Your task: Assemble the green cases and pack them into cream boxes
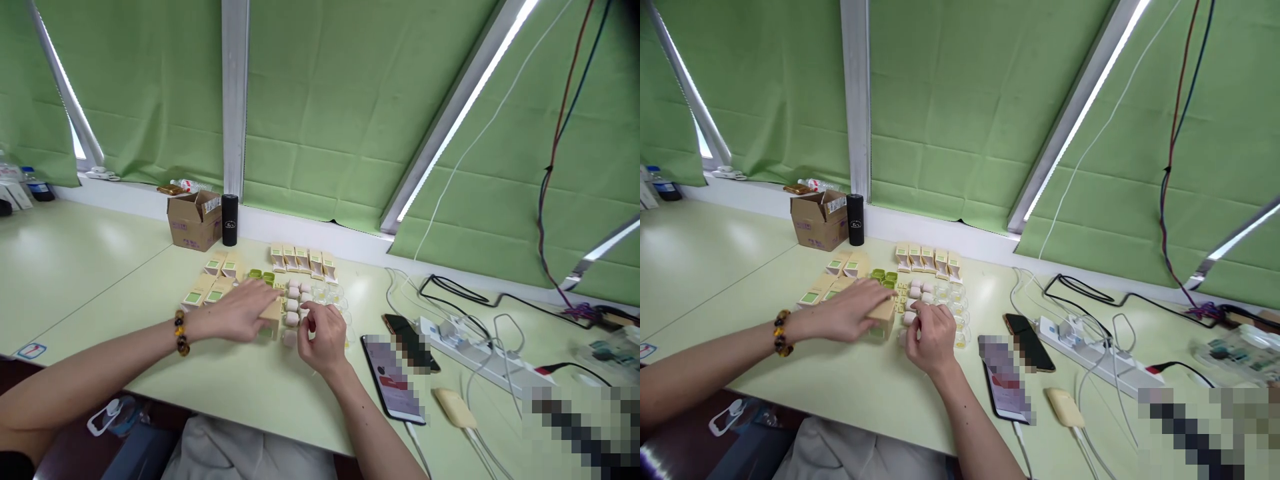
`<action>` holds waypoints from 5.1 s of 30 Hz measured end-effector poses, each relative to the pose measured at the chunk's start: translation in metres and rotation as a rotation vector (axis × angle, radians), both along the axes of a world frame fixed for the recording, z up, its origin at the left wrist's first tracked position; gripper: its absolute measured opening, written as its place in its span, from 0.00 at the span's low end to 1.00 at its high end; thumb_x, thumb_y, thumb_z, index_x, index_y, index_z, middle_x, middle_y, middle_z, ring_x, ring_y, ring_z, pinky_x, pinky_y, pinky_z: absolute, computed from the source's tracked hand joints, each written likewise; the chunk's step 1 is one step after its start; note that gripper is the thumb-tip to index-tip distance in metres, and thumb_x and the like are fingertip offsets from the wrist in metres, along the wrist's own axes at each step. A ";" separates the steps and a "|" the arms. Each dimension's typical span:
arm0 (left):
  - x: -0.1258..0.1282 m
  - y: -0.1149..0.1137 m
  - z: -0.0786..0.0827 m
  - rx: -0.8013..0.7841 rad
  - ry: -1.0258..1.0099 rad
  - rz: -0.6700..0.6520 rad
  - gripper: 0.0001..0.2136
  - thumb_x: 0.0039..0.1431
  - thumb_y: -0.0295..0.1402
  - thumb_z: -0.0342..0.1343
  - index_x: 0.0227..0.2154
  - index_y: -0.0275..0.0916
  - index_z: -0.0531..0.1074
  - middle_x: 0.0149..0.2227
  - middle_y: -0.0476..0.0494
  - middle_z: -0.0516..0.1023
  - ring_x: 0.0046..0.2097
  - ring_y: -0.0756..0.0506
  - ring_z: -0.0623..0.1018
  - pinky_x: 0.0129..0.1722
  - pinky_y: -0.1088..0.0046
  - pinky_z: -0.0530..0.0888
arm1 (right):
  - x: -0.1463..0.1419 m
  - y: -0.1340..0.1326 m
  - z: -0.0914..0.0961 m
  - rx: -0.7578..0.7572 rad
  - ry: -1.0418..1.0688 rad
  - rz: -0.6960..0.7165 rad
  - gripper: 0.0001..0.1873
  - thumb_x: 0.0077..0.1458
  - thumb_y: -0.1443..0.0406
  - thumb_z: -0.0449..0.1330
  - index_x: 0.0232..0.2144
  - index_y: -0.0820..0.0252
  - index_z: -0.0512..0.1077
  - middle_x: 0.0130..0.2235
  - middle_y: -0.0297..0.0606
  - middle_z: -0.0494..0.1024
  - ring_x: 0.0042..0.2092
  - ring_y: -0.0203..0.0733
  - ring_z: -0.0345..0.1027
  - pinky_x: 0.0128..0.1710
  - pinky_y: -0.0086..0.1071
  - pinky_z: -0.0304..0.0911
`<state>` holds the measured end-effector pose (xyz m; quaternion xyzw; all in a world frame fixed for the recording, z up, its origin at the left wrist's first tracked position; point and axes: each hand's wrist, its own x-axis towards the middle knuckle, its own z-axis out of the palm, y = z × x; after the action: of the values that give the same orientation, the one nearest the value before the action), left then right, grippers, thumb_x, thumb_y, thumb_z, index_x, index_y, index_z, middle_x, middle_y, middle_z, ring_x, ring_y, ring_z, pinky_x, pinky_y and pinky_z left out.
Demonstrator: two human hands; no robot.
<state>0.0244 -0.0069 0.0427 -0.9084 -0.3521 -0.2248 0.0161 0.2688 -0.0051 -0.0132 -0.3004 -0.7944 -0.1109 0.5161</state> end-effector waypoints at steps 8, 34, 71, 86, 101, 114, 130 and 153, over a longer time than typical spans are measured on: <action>-0.037 0.139 0.063 0.059 0.182 0.471 0.23 0.60 0.35 0.59 0.58 0.38 0.72 0.57 0.37 0.80 0.58 0.35 0.75 0.55 0.63 0.70 | -0.004 -0.004 0.001 0.022 -0.026 -0.003 0.17 0.53 0.74 0.56 0.46 0.59 0.69 0.26 0.30 0.69 0.26 0.40 0.61 0.32 0.37 0.53; -0.029 0.198 -0.014 -0.140 0.477 0.564 0.14 0.55 0.31 0.63 0.44 0.35 0.81 0.62 0.26 0.68 0.53 0.33 0.78 0.56 0.54 0.71 | -0.016 -0.013 -0.004 -0.004 -0.125 0.047 0.18 0.51 0.74 0.56 0.45 0.60 0.69 0.26 0.31 0.70 0.27 0.40 0.61 0.33 0.38 0.51; -0.045 -0.011 -0.022 0.180 0.243 0.302 0.09 0.63 0.30 0.62 0.26 0.40 0.75 0.27 0.40 0.78 0.42 0.37 0.73 0.38 0.59 0.67 | -0.023 -0.014 -0.013 -0.006 -0.164 0.115 0.18 0.49 0.74 0.55 0.44 0.59 0.69 0.25 0.30 0.70 0.26 0.40 0.61 0.33 0.37 0.51; -0.017 -0.024 -0.039 0.347 0.250 0.210 0.13 0.55 0.13 0.54 0.26 0.40 0.71 0.28 0.41 0.75 0.38 0.39 0.72 0.36 0.60 0.63 | -0.021 -0.012 -0.014 -0.015 -0.114 0.065 0.15 0.52 0.74 0.55 0.43 0.59 0.70 0.26 0.32 0.73 0.26 0.40 0.63 0.33 0.37 0.52; 0.011 0.019 -0.056 0.660 0.048 0.086 0.11 0.68 0.19 0.49 0.32 0.40 0.71 0.25 0.47 0.70 0.32 0.43 0.68 0.33 0.62 0.60 | -0.013 -0.002 -0.011 -0.005 -0.039 -0.150 0.07 0.65 0.69 0.57 0.45 0.57 0.70 0.30 0.35 0.75 0.31 0.44 0.66 0.34 0.39 0.53; 0.015 0.011 -0.067 0.666 0.023 0.044 0.06 0.70 0.24 0.53 0.39 0.39 0.74 0.26 0.47 0.73 0.33 0.44 0.70 0.33 0.62 0.63 | -0.011 0.005 -0.016 -0.021 -0.091 -0.076 0.14 0.67 0.67 0.60 0.54 0.56 0.70 0.51 0.46 0.82 0.49 0.52 0.76 0.45 0.43 0.66; 0.017 0.006 -0.057 0.568 -0.347 0.049 0.21 0.67 0.28 0.59 0.61 0.39 0.69 0.54 0.35 0.81 0.56 0.35 0.75 0.56 0.51 0.75 | -0.013 0.001 -0.011 -0.119 0.152 0.070 0.20 0.65 0.66 0.63 0.57 0.55 0.69 0.48 0.44 0.81 0.46 0.50 0.75 0.44 0.45 0.72; 0.025 0.007 -0.066 0.095 -0.692 0.142 0.15 0.74 0.40 0.52 0.35 0.38 0.77 0.38 0.39 0.74 0.46 0.40 0.74 0.45 0.63 0.73 | -0.016 -0.001 -0.013 -0.162 0.109 0.117 0.23 0.66 0.67 0.61 0.62 0.55 0.67 0.41 0.41 0.79 0.41 0.47 0.73 0.40 0.41 0.71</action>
<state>0.0498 -0.0004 -0.0231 -0.7501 -0.3879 -0.5336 -0.0461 0.2528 -0.0064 -0.0262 -0.2997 -0.7877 0.0004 0.5382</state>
